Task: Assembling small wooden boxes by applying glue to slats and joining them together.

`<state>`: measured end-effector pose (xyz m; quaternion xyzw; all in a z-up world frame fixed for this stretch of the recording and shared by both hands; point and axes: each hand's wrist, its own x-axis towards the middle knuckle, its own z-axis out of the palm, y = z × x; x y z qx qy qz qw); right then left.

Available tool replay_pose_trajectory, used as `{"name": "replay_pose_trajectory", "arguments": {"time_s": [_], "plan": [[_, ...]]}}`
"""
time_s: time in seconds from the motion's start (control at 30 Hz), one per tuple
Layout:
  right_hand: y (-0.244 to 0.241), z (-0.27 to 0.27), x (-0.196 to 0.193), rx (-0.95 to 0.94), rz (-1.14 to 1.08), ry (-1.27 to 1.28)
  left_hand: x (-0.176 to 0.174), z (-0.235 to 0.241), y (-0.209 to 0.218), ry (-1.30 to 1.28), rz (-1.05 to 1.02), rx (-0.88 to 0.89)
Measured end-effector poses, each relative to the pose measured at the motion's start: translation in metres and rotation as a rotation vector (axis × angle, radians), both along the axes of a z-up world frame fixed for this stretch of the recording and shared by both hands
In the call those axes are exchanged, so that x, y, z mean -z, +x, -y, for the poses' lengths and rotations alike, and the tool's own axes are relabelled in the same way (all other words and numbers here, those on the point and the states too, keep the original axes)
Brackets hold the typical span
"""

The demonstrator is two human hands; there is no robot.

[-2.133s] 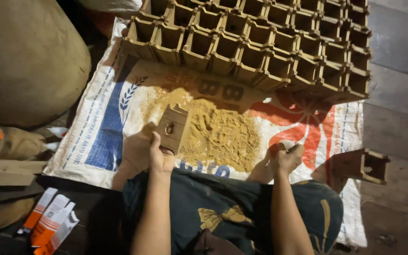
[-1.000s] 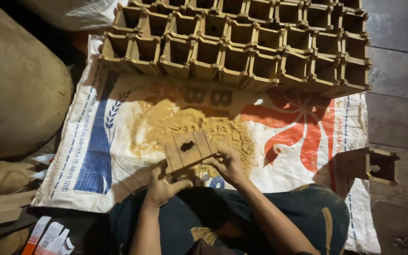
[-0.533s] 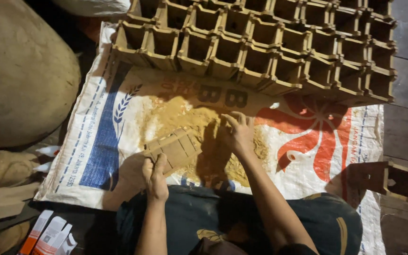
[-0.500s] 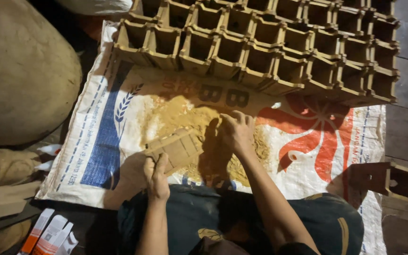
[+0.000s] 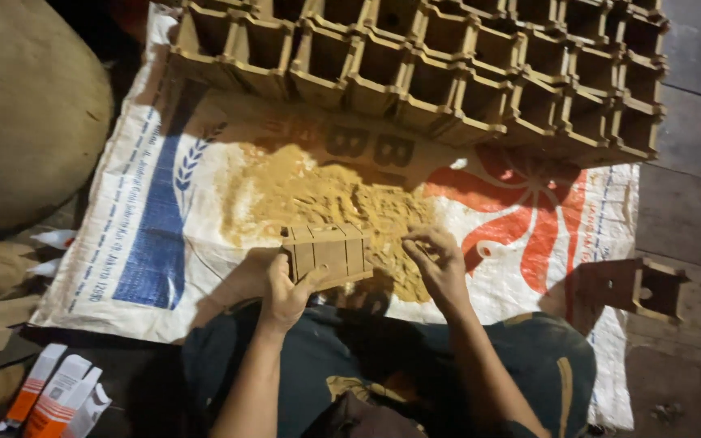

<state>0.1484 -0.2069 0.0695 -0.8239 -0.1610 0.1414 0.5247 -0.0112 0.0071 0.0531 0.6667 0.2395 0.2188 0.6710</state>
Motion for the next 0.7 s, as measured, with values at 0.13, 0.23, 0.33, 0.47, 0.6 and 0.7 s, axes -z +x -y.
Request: {"name": "replay_pose_trajectory", "arguments": {"time_s": [0.13,0.23,0.33,0.47,0.6,0.7], "plan": [[-0.019,0.004,0.002,0.073,-0.151,0.23,0.048,0.005,-0.01,0.018,-0.027,0.014],[-0.027,-0.007,-0.011,0.08,-0.203,0.326,0.043,0.011,-0.008,0.009,-0.031,0.026],[-0.024,-0.008,-0.002,0.058,-0.162,0.339,0.106,0.004,-0.025,0.045,-0.063,0.032],[-0.019,-0.009,0.007,-0.006,-0.077,0.334,0.117,0.006,-0.024,0.085,-0.081,0.054],[-0.017,-0.012,0.023,0.012,-0.08,0.336,0.12,0.004,-0.027,0.009,-0.092,0.083],[-0.023,-0.012,0.018,0.032,-0.377,0.462,0.119,0.004,-0.026,-0.001,-0.094,0.071]]}}
